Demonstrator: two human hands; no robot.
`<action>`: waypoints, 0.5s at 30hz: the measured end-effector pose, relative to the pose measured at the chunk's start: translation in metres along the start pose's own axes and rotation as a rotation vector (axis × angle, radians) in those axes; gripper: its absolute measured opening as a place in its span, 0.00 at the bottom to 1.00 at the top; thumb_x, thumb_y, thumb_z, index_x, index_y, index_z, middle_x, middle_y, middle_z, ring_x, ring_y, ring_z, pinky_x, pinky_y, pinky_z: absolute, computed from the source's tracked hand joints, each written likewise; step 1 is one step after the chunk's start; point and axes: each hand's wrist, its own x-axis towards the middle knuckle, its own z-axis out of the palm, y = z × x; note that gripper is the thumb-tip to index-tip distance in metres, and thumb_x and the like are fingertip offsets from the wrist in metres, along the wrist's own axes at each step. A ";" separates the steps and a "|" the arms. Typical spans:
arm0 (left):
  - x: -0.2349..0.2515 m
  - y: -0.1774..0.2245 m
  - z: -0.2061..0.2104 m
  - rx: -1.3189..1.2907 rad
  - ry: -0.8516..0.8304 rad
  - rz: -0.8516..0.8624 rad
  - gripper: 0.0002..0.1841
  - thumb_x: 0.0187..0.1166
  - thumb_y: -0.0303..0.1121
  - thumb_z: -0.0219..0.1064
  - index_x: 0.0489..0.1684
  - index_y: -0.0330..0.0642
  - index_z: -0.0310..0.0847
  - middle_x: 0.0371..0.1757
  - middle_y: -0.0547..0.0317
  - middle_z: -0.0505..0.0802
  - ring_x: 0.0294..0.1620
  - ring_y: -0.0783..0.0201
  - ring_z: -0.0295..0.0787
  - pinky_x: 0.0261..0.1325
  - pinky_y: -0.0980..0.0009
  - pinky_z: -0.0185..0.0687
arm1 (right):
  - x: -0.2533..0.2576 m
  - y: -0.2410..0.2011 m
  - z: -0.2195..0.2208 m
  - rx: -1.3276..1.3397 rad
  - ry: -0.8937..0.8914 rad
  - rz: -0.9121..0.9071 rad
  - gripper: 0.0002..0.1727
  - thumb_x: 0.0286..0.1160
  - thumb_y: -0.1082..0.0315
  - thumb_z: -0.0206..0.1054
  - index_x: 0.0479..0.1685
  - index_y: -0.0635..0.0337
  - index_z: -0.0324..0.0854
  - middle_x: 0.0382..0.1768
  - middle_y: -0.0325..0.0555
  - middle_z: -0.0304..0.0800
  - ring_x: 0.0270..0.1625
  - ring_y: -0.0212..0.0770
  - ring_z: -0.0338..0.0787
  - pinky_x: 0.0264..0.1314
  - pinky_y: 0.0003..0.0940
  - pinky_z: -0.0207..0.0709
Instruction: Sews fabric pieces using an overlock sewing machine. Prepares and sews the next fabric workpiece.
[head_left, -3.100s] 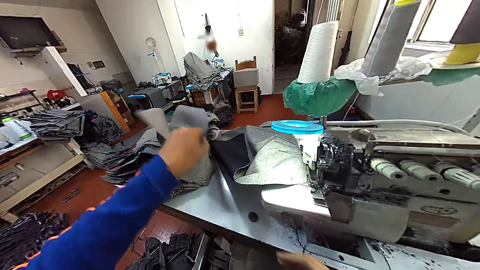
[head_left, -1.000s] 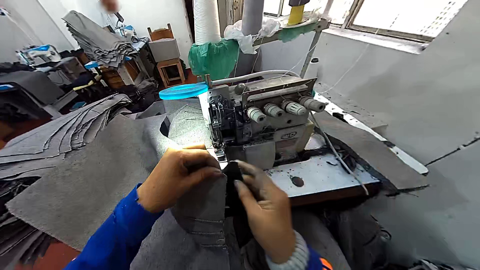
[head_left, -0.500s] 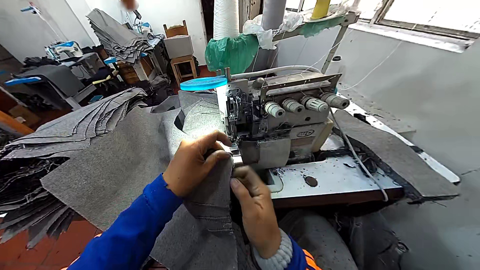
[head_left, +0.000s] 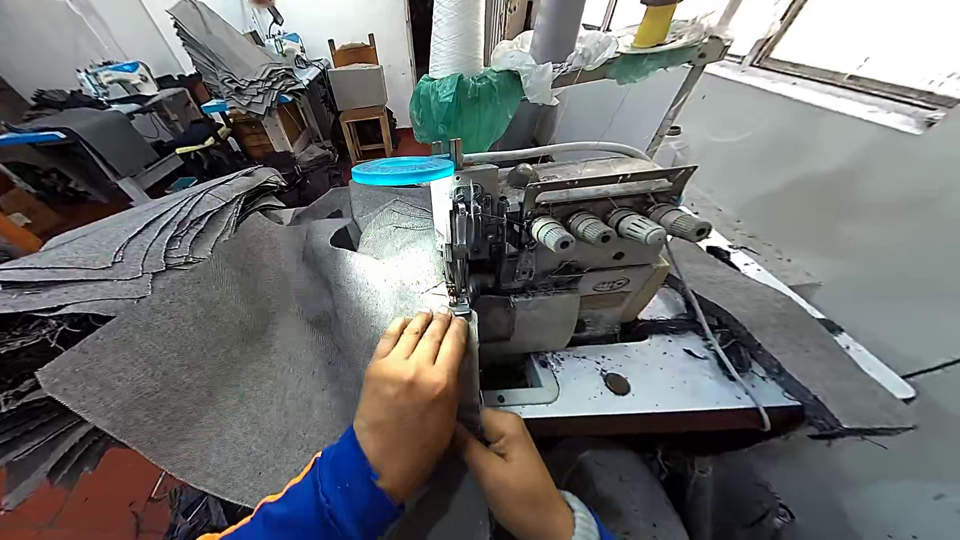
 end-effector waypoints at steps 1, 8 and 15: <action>0.003 -0.002 0.001 -0.028 -0.008 -0.011 0.15 0.83 0.37 0.61 0.53 0.39 0.92 0.55 0.52 0.97 0.62 0.53 0.94 0.67 0.54 0.87 | 0.006 -0.002 -0.004 0.026 -0.015 -0.005 0.10 0.81 0.70 0.64 0.37 0.63 0.90 0.32 0.35 0.94 0.40 0.20 0.91 0.48 0.22 0.87; -0.006 0.000 -0.038 -0.389 -0.074 0.096 0.24 0.89 0.50 0.56 0.60 0.37 0.84 0.63 0.49 0.94 0.70 0.51 0.89 0.76 0.52 0.80 | 0.019 -0.013 -0.023 0.144 -0.152 0.027 0.18 0.90 0.63 0.56 0.34 0.61 0.87 0.27 0.31 0.89 0.34 0.19 0.89 0.41 0.23 0.85; -0.052 -0.013 -0.028 -0.168 -0.112 0.376 0.35 0.83 0.50 0.62 0.85 0.36 0.66 0.83 0.42 0.79 0.87 0.55 0.71 0.89 0.59 0.60 | 0.013 -0.014 -0.015 -0.110 -0.067 -0.056 0.20 0.85 0.64 0.56 0.22 0.61 0.81 0.18 0.36 0.81 0.25 0.22 0.82 0.30 0.22 0.76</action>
